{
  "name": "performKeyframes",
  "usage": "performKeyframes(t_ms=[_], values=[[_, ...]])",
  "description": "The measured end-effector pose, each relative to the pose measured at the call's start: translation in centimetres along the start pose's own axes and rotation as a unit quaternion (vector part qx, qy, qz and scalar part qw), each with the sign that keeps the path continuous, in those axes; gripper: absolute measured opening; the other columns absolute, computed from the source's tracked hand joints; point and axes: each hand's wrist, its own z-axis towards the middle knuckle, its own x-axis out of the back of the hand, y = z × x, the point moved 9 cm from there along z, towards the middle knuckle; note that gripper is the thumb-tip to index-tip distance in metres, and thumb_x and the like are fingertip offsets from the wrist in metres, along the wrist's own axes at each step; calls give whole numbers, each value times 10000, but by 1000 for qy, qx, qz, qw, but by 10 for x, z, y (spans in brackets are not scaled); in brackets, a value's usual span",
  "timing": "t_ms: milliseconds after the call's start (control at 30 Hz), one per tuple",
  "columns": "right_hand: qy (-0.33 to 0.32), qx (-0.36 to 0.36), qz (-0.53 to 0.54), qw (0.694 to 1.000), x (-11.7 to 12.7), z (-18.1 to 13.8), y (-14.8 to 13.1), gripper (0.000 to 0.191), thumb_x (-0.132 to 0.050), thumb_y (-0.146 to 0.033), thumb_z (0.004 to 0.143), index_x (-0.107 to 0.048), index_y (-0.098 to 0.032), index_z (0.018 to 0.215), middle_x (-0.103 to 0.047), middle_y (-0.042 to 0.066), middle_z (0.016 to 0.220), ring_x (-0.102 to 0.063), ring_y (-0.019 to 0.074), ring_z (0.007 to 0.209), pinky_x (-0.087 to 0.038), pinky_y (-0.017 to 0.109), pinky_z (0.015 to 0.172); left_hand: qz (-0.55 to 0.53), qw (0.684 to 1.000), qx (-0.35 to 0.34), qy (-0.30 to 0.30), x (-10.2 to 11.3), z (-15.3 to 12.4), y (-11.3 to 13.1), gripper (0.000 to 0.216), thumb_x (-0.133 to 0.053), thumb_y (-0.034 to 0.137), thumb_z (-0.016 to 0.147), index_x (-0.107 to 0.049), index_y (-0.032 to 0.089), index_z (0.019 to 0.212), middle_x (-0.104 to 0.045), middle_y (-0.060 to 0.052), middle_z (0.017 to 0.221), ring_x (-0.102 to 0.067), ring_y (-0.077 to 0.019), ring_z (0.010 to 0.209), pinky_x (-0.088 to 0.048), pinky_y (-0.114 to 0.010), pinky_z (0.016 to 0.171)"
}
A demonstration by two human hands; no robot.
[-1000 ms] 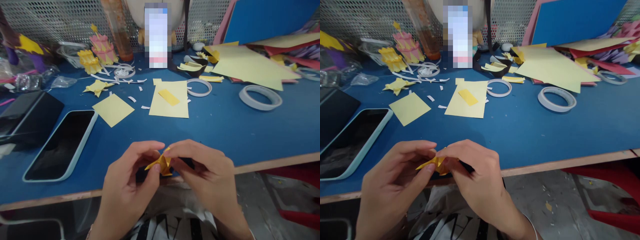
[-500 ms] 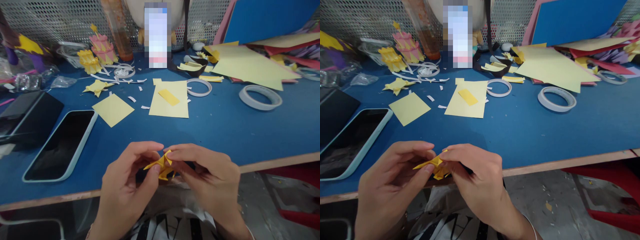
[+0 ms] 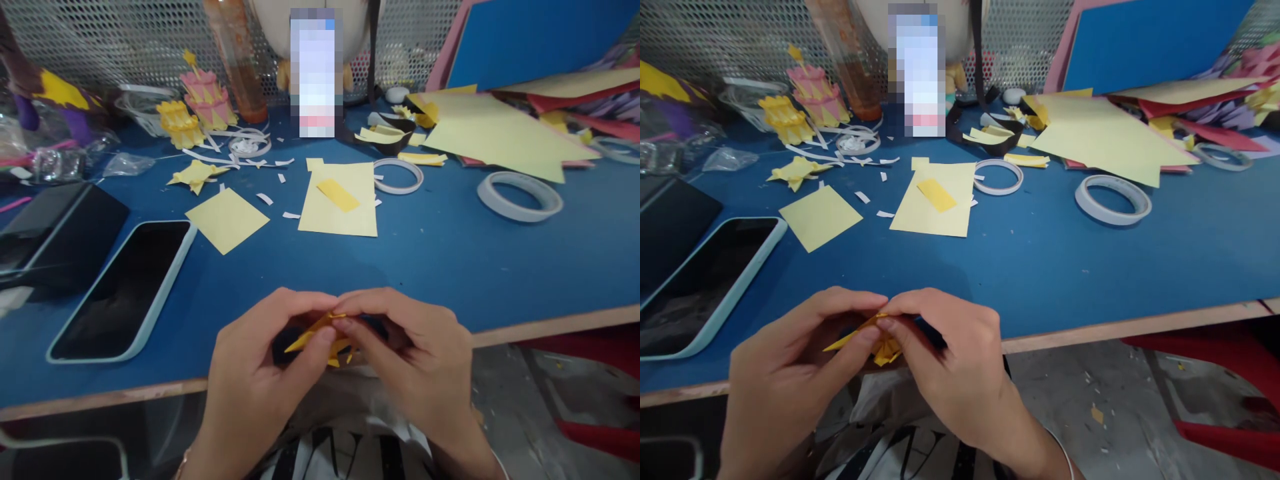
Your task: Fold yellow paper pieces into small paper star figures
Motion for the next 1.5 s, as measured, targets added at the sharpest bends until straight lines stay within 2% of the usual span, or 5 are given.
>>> performKeyframes(t_ms=[300,800,1033,1200,1500], values=[[-9,16,7,1000,1,-1,1,177,-620,-52,793,-662,-222,816,-747,-51,778,-685,82,613,-535,132,574,9,998,-36,52,7,1,5,194,-591,95,807,-632,279,763,-650,97,726,-585,-55,624,-469,-115,564],[-16,0,-4,1000,-4,-1,3,153,-621,-70,803,-619,-223,804,-697,-67,738,-616,42,558,-503,109,567,-6,997,19,77,8,-2,-5,222,-621,85,791,-631,302,837,-661,130,754,-616,-32,674,-487,-63,642],[-35,-33,47,998,-7,-3,9,156,-561,-79,837,-573,-231,873,-667,-39,780,-656,77,674,-538,141,624,-10,995,4,94,13,-3,0,217,-570,84,816,-633,286,866,-635,84,780,-602,-61,687,-496,-100,638],[-68,-57,142,986,-13,-6,15,326,-699,-134,758,-526,-280,993,-639,-49,939,-655,90,869,-541,139,751,17,990,7,139,20,-3,0,269,-517,114,859,-644,318,981,-618,93,797,-577,-42,677,-470,-70,607],[-9,-12,102,995,-4,-4,8,220,-580,-34,808,-601,-248,854,-676,-62,819,-650,52,702,-509,104,649,-44,997,15,64,10,-1,-4,163,-570,86,770,-580,249,765,-631,86,739,-616,-55,672,-516,-84,617]])
